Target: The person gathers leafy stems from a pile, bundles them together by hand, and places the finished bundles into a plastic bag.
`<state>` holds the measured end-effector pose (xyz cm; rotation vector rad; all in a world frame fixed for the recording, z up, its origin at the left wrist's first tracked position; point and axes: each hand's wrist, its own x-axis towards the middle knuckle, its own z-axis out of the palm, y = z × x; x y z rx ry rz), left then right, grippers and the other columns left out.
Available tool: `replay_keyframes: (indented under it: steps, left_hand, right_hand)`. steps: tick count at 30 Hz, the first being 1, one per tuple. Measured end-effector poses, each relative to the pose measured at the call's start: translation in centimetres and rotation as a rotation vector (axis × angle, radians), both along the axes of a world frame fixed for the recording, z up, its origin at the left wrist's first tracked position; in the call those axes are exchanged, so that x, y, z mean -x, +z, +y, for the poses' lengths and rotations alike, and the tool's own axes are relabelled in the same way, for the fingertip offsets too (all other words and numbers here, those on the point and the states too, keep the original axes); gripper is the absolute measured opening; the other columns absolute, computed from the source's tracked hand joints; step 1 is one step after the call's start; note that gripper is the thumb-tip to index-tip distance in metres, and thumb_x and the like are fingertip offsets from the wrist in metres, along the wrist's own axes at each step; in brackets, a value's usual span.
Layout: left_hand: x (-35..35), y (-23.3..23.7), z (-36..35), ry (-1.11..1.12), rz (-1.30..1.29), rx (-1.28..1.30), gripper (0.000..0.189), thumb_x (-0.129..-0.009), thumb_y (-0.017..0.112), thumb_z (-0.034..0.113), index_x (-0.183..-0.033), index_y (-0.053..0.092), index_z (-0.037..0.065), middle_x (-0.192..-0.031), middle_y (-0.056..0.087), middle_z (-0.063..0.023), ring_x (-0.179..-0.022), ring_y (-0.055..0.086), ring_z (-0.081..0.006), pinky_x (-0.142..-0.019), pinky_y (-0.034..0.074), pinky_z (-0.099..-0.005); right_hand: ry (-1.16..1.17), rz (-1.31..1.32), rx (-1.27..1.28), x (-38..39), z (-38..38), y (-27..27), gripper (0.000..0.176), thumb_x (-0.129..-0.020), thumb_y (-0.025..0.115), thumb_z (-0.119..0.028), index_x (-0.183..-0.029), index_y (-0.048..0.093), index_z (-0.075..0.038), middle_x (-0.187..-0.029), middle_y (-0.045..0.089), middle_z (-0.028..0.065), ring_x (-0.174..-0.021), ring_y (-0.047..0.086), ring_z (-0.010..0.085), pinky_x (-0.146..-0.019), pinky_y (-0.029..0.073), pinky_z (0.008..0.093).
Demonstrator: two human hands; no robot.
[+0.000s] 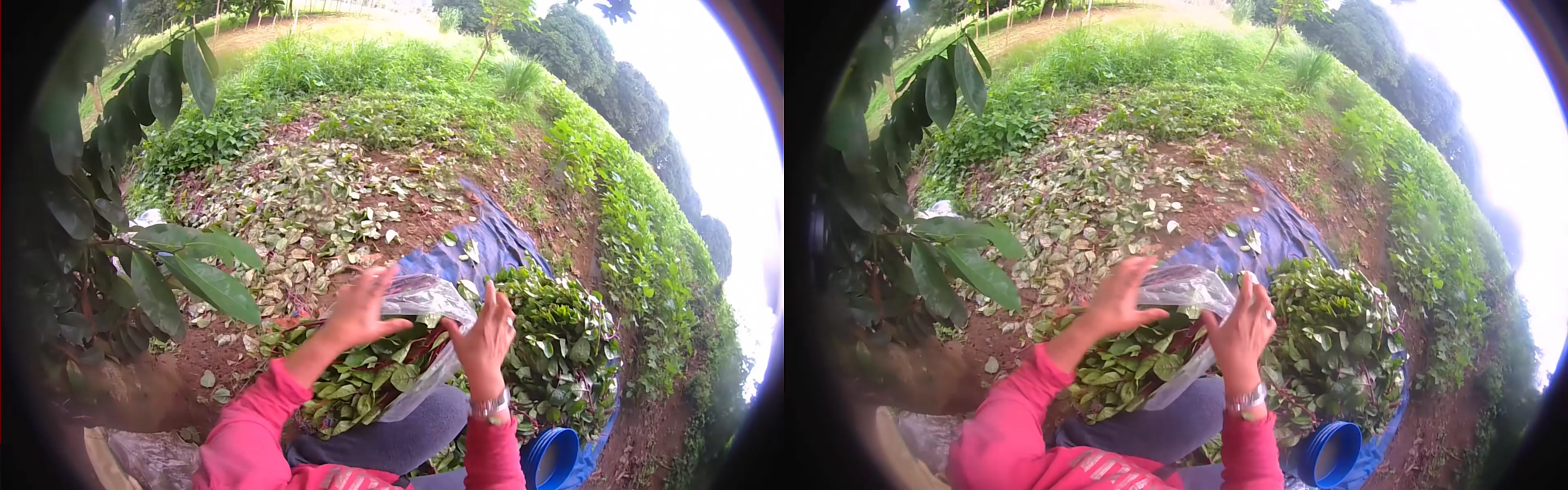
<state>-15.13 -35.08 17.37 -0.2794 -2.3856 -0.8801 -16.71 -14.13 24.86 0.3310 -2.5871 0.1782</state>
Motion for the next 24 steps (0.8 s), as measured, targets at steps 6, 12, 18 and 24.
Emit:
replay_keyframes:
  steps: [6, 12, 18, 24]
  left_hand:
    - [4.7, -1.6, -0.8, 0.145, -0.317, 0.313, 0.042, -0.074, 0.064, 0.022, -0.114, 0.056, 0.013, -0.093, 0.063, -0.0109, -0.085, 0.063, -0.0255, -0.068, 0.051, -0.0421]
    - [-10.4, -14.7, -11.0, 0.105, -1.035, -0.168, 0.016, -0.085, 0.052, 0.016, -0.096, 0.060, 0.007, -0.090, 0.063, -0.0165, -0.083, 0.061, -0.0294, -0.072, 0.047, -0.0395]
    - [-13.9, -18.0, -8.2, -0.504, -0.445, -1.507, 0.047, -0.087, 0.055, 0.015, -0.131, 0.044, 0.001, -0.124, 0.053, -0.0079, -0.115, 0.050, -0.0183, -0.099, 0.037, -0.0310]
    - [-6.9, -11.1, -3.2, -0.239, -0.354, -1.555, 0.050, -0.082, 0.062, 0.014, -0.127, 0.046, 0.000, -0.117, 0.056, -0.0142, -0.108, 0.052, -0.0298, -0.092, 0.041, -0.0402]
  right_hand:
    - [0.049, -0.087, 0.178, 6.9, 2.0, 0.2, 0.007, -0.076, 0.064, -0.021, -0.083, 0.067, -0.020, -0.060, 0.060, 0.0106, -0.057, 0.061, 0.0303, -0.053, 0.046, 0.0402]
    - [-0.019, -0.237, 0.431, 9.0, 4.3, -0.1, 0.012, -0.072, 0.073, -0.021, -0.082, 0.069, -0.015, -0.054, 0.053, 0.0037, -0.052, 0.055, 0.0209, -0.051, 0.042, 0.0329]
    - [0.440, -0.520, 1.548, 9.0, 4.2, -7.4, 0.022, -0.087, 0.057, -0.018, -0.101, 0.063, -0.003, -0.085, 0.059, -0.0002, -0.076, 0.051, 0.0059, -0.070, 0.041, 0.0210]
    - [0.350, -0.374, 1.709, 10.9, 6.7, -0.6, 0.012, -0.082, 0.043, -0.006, -0.074, 0.053, -0.004, -0.057, 0.040, -0.0026, -0.047, 0.034, 0.0050, -0.045, 0.027, 0.0203]
